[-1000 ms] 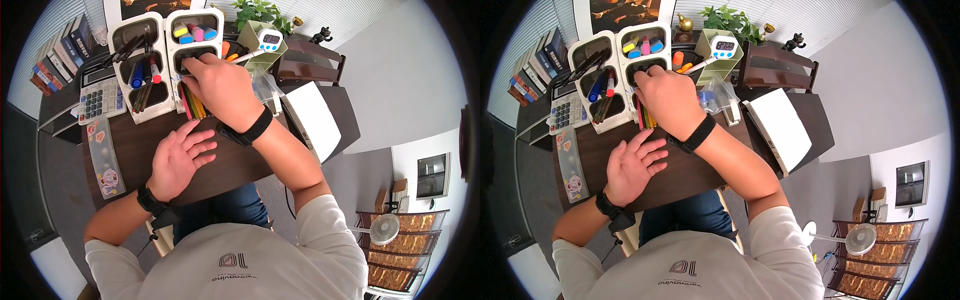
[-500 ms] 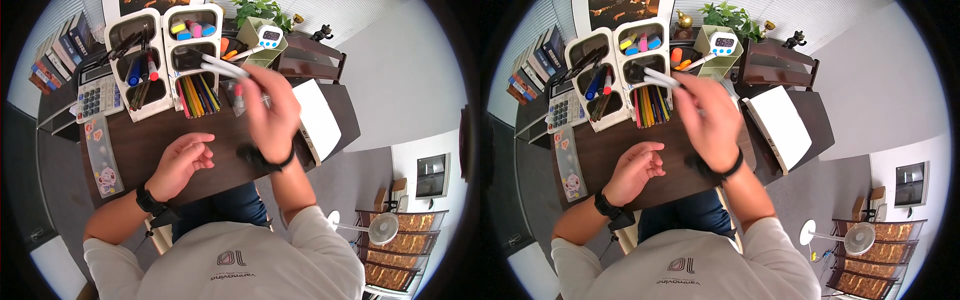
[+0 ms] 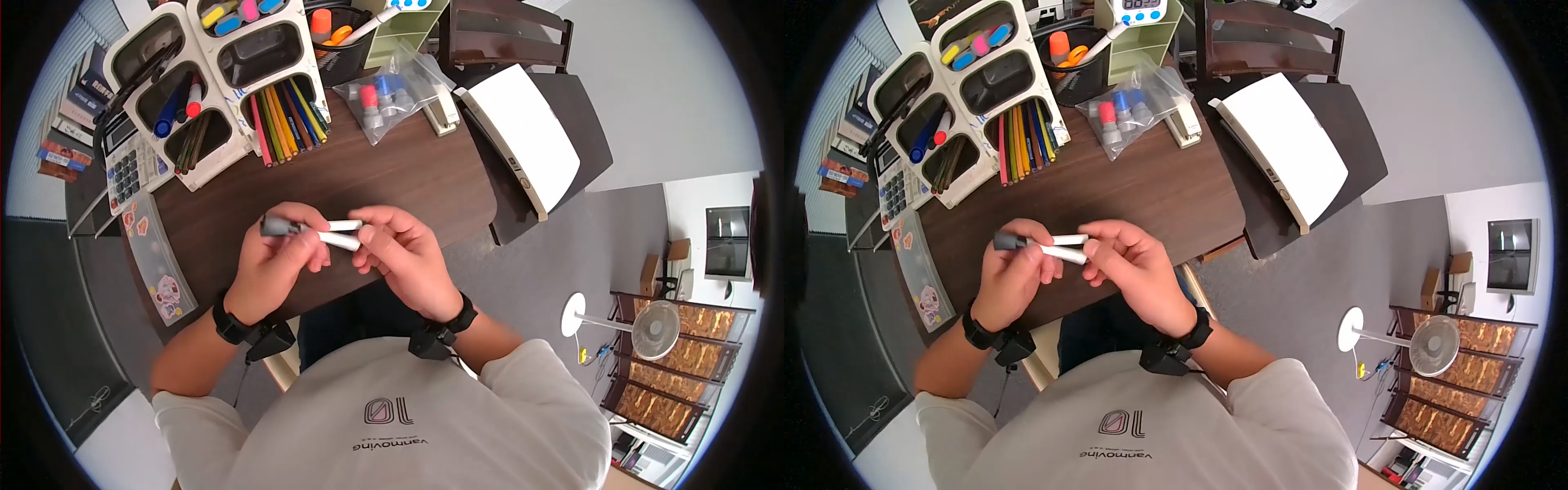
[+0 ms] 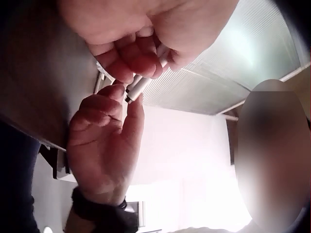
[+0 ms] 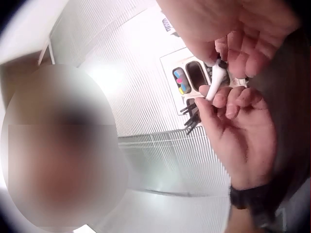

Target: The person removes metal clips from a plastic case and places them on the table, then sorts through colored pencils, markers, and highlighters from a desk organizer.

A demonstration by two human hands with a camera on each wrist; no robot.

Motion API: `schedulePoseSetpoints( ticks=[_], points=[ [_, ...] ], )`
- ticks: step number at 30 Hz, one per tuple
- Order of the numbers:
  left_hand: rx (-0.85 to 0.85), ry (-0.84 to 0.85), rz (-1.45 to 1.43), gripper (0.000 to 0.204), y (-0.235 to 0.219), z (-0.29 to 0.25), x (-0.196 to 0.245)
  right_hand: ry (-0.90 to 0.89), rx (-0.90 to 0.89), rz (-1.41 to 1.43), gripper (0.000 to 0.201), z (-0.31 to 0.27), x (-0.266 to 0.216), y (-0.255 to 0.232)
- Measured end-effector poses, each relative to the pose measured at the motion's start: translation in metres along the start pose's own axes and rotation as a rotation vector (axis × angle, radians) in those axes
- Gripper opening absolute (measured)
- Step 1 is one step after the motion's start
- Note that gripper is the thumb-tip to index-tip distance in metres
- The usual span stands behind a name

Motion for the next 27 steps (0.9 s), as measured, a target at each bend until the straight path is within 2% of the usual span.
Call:
schedulePoseSetpoints(
  ticks=[1, 2, 3, 4, 6, 7, 9, 11, 15, 17, 19, 21, 22, 24, 26, 27],
  points=[
    [0.086, -0.036, -0.141, 0.018, -0.003, 0.000, -0.003, -0.001, -0.001, 0.010, 0.028, 0.000, 0.003, 0.005],
    [0.174, -0.072, -0.281, 0.019, -0.006, 0.000, -0.006, -0.191, 0.001, -0.075, 0.033, -0.006, -0.006, 0.015],
    [0.217, -0.133, -0.238, 0.025, -0.007, 0.000, -0.007, -0.381, 0.004, -0.161, 0.039, -0.014, -0.015, 0.023],
    [0.218, -0.139, -0.234, 0.025, -0.008, 0.000, -0.009, -0.378, 0.005, -0.155, 0.039, -0.012, -0.016, 0.020],
    [0.251, -0.186, -0.292, 0.028, -0.010, -0.001, -0.015, -0.686, 0.050, -0.709, 0.051, -0.026, -0.030, 0.036],
    [0.246, -0.190, -0.288, 0.028, -0.010, -0.001, -0.016, -0.736, 0.089, -0.747, 0.050, -0.030, -0.033, 0.040],
    [0.281, -0.235, -0.316, 0.028, -0.011, -0.004, -0.020, -0.753, 0.116, -0.787, 0.045, -0.031, -0.035, 0.038],
    [0.232, -0.238, -0.372, 0.028, -0.007, -0.002, -0.019, -0.755, 0.178, -0.775, 0.033, -0.030, -0.036, 0.034],
    [0.198, -0.266, -0.569, 0.028, -0.005, -0.004, -0.022, -0.783, 0.171, -0.809, 0.032, -0.032, -0.039, 0.040],
    [0.190, -0.253, -0.598, 0.029, -0.001, -0.005, -0.019, -0.700, 0.161, -0.614, 0.031, -0.026, -0.036, 0.034],
    [0.185, -0.231, -0.627, 0.031, -0.001, -0.005, -0.017, -0.730, 0.144, -0.583, 0.030, -0.025, -0.038, 0.035],
    [0.112, -0.171, -0.694, 0.044, 0.002, -0.006, -0.015, -0.752, 0.126, -0.552, 0.029, -0.028, -0.044, 0.036],
    [0.114, -0.164, -0.695, 0.044, 0.004, -0.005, -0.012, -0.793, 0.140, -0.641, 0.028, -0.033, -0.054, 0.039],
    [0.088, -0.151, -0.735, 0.063, 0.014, 0.001, -0.003, -0.855, 0.172, -0.728, 0.026, -0.044, -0.076, 0.044],
    [0.053, -0.122, -0.716, 0.068, 0.012, 0.003, -0.004, -0.953, 0.212, -0.698, 0.027, -0.051, -0.104, 0.049],
    [0.019, -0.115, -0.693, 0.073, 0.013, 0.002, -0.005, -1.017, 0.223, -0.802, 0.027, -0.053, -0.121, 0.058]
  ],
)
Point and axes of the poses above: each hand's wrist, its own z-axis towards the middle knuckle, its own y-axis out of the palm, x = y × z, the point moved 8 cm from there along z, towards the middle knuckle, and after that the axes turned 15 degrees about y, right-handed, at the moved point
